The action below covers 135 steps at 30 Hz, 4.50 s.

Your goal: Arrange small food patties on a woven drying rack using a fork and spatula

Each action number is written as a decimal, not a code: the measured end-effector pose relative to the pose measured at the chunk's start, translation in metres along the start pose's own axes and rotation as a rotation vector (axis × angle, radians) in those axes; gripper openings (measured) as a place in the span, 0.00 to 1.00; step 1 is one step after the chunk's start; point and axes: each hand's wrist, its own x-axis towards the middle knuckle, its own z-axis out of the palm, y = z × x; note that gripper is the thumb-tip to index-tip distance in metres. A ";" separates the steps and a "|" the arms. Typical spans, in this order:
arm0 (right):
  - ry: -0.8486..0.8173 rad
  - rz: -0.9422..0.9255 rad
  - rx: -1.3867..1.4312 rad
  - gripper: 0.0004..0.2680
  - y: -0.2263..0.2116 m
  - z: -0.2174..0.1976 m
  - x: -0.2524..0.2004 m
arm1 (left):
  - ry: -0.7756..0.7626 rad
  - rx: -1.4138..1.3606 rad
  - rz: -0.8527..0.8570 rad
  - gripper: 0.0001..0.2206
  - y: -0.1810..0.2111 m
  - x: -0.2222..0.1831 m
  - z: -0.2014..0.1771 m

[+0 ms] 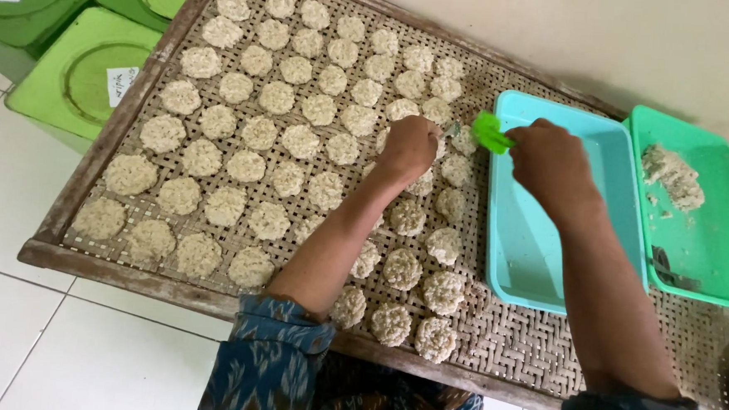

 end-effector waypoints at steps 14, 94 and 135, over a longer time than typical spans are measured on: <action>0.437 -0.044 0.308 0.13 0.007 -0.012 -0.093 | -0.018 -0.007 0.077 0.14 0.008 -0.028 -0.001; 0.647 0.356 1.722 0.05 -0.049 0.097 -0.244 | 0.114 -0.495 0.351 0.11 0.083 -0.224 0.125; 0.664 0.366 0.554 0.13 0.249 0.204 -0.269 | -0.023 0.210 0.704 0.18 0.102 -0.176 0.259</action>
